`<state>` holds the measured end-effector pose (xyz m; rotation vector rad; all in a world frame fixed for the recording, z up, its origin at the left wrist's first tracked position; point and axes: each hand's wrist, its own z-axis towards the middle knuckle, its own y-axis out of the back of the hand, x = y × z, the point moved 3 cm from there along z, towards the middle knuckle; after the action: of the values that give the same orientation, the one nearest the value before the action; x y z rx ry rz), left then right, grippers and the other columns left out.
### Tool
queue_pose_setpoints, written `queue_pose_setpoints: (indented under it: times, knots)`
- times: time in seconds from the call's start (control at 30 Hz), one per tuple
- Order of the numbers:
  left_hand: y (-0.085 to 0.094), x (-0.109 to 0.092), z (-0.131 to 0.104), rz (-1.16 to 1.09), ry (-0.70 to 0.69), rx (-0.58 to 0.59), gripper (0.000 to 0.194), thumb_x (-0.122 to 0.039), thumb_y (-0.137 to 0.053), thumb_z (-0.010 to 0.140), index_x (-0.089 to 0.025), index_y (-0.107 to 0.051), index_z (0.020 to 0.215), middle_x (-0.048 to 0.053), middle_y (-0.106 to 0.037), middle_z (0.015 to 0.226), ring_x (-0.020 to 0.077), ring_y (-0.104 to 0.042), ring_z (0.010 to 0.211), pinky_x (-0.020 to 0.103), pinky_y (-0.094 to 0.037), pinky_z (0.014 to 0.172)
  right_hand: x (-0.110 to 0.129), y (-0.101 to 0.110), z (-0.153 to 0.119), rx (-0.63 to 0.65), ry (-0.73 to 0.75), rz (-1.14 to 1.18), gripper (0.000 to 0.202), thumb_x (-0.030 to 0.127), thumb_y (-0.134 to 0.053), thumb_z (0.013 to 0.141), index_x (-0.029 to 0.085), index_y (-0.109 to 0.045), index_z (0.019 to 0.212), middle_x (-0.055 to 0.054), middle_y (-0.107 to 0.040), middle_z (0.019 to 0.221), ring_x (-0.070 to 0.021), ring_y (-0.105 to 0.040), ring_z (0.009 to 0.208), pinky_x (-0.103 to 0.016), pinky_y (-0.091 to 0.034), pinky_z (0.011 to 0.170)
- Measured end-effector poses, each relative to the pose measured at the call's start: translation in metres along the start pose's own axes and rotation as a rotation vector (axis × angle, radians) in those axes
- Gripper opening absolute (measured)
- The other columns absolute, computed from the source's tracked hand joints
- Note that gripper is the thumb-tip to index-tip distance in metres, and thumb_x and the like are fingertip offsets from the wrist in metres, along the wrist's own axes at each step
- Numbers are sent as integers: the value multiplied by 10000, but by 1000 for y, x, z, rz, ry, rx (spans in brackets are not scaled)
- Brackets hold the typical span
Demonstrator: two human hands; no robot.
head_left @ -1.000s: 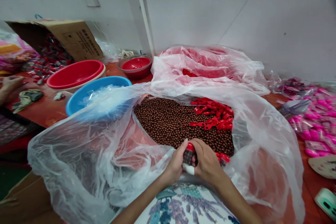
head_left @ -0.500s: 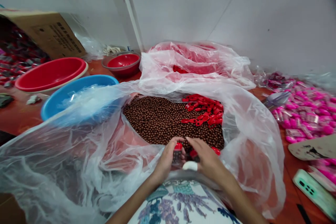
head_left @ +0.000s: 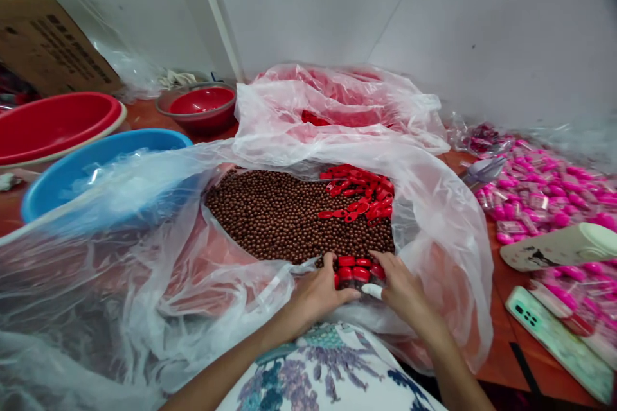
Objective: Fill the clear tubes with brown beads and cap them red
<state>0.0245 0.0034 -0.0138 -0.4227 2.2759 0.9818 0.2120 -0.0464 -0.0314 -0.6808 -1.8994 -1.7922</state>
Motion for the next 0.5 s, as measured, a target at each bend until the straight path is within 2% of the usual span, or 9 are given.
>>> queue_pose_setpoints:
  times: [0.1,0.27,0.4,0.5]
  knots:
    - [-7,-2,-1,0,-27,-46,649,-476,-648,623,-212,-390,1157,71,-628,920,258,-595,792,296,-404,649,3,-8,-2,-21,11,128,608,164,-602,680,225,-402,1251,-72,-487,1091,-220,-513,1014,-374,-440,883]
    - [-8,0,-4,-361,-183,-119,676,-277,-661,622,-236,-367,1229,40,-630,971,214,-579,826,283,-412,716,12,-17,-9,-94,-13,286,677,192,-602,703,233,-320,1317,-77,-472,1116,-225,-504,1050,-393,-436,905]
    - [-6,-1,-6,-572,-259,-60,773,-172,-650,596,-235,-337,1300,43,-609,1026,186,-569,832,298,-418,786,25,-19,-13,-151,-29,392,665,233,-612,713,231,-337,1319,-85,-499,1165,-226,-512,1078,-389,-436,919]
    - [-4,-6,-11,-740,-303,70,965,-153,-708,543,-232,-235,1380,56,-597,1044,196,-565,896,320,-414,836,37,-22,-16,-108,-59,551,561,275,-570,777,243,-375,1301,-84,-489,1257,-220,-490,1141,-387,-414,959]
